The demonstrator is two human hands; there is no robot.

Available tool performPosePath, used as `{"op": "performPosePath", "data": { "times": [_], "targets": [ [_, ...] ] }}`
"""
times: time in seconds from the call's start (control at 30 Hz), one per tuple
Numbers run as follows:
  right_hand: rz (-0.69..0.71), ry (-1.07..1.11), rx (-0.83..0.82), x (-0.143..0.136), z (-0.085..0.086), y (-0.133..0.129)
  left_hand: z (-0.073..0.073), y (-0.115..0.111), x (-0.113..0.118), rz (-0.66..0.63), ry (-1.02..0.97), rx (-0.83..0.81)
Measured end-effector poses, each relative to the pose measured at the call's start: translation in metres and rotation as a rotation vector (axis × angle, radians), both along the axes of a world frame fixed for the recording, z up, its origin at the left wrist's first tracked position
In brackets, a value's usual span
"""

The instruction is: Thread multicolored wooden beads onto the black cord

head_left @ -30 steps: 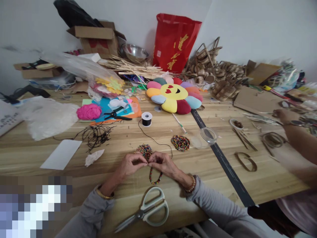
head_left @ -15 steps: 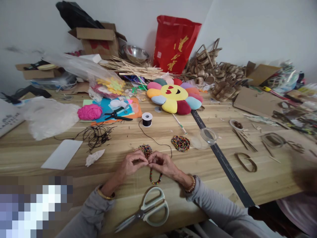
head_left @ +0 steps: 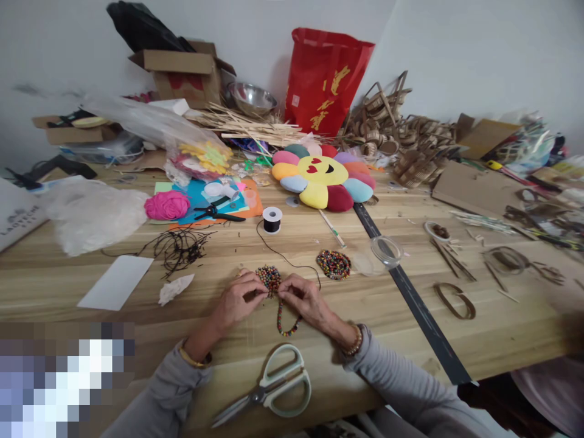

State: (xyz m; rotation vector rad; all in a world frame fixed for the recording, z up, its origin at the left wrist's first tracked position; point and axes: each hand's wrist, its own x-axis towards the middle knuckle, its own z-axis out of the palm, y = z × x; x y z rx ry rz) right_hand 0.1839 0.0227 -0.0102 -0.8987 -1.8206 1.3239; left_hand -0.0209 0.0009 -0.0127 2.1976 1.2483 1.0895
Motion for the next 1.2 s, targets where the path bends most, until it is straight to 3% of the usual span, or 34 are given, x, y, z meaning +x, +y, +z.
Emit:
{"op": "performPosePath", "data": {
  "times": [0.33, 0.73, 0.87, 1.0, 1.2],
  "targets": [
    [-0.024, 0.02, -0.136, -0.001, -0.012, -0.003, 0.005, -0.006, 0.002, -0.049, 0.339, 0.058],
    [-0.005, -0.019, -0.105, -0.002, -0.012, -0.003, 0.003, -0.006, 0.0, -0.049, 0.395, 0.076],
    [0.007, -0.021, -0.087, -0.002, -0.012, -0.004, 0.001, -0.006, 0.001, -0.048, 0.319, 0.059],
    [0.023, 0.007, -0.111, -0.003, -0.01, -0.004, -0.003, -0.003, 0.001, 0.01, 0.07, 0.029],
    [0.043, 0.052, -0.149, -0.004, -0.011, -0.004, 0.003, 0.001, 0.0, -0.01, -0.179, -0.155]
  ]
}}
